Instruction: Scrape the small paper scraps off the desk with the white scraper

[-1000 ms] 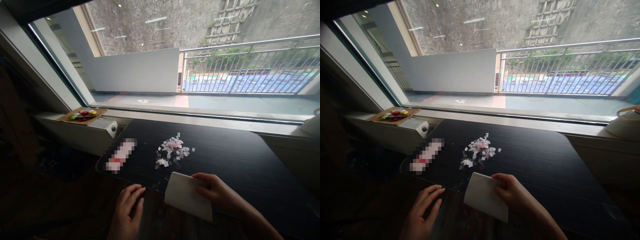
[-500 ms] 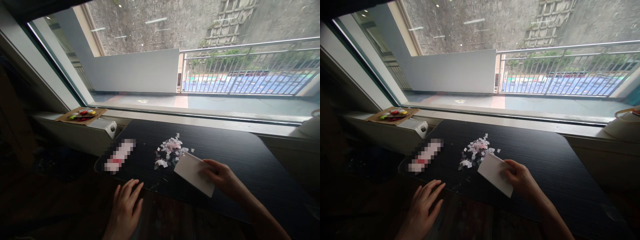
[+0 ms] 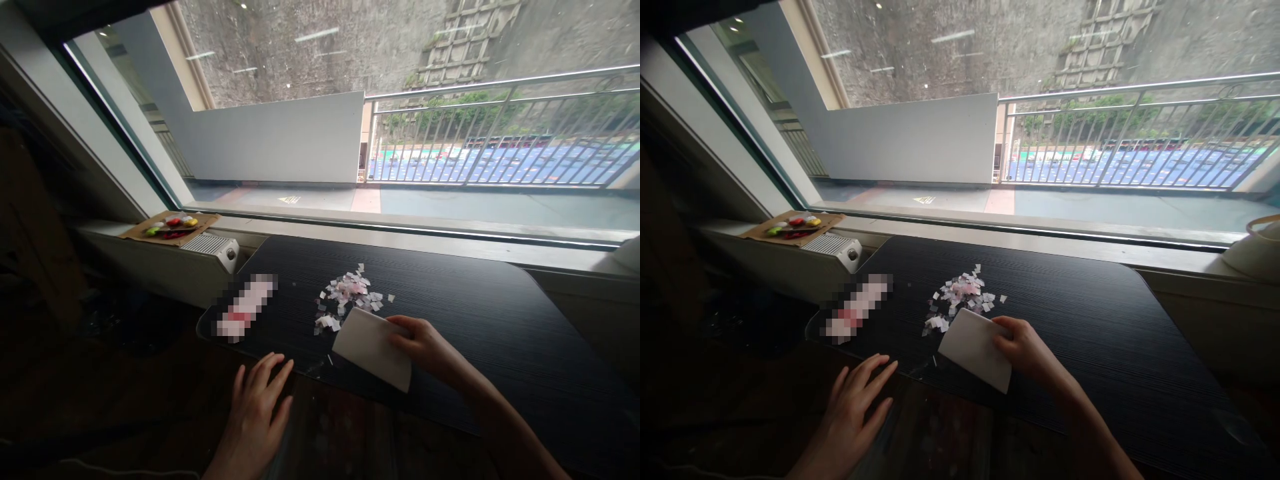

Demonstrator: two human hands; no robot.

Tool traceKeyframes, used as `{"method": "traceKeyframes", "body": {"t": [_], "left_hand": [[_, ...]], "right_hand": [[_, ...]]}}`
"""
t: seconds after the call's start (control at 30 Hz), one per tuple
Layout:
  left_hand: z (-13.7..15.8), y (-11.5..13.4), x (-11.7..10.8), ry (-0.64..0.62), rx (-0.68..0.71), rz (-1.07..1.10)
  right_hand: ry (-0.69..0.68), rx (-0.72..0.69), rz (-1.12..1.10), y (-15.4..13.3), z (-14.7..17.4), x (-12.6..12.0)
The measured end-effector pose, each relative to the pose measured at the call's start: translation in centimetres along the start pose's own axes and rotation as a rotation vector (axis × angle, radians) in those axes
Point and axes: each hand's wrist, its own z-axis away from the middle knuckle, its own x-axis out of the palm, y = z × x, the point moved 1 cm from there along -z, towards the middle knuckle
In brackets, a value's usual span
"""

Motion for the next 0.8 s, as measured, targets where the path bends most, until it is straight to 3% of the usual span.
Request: {"method": "traceKeyframes", "body": {"t": [0.23, 0.47, 0.57, 0.67, 0.8], "left_hand": [[0.1, -0.1, 0.0, -0.030, -0.021, 0.021], [0.1, -0.2, 0.2, -0.035, -0.037, 0.023], [0.0, -0.1, -0.2, -0.075, -0.043, 0.016], [-0.1, -0.1, -0.5, -0.089, -0.038, 0.012], [-0.3, 0.0, -0.4, -0.083, -0.032, 0.003]], "right_hand": [[-0.158, 0.027, -0.051, 0.3, -0.9, 0.8], [-0.282, 0.030, -0.078, -0.6, 0.4, 0.8], [-0.188, -0.040, 0.089, -1.2, 2.3, 0.5], [0.039, -0.100, 0.239, -1.2, 4.5, 0.2], [0.306, -0.386, 0.335, 0.3, 6.6, 0.6]]}}
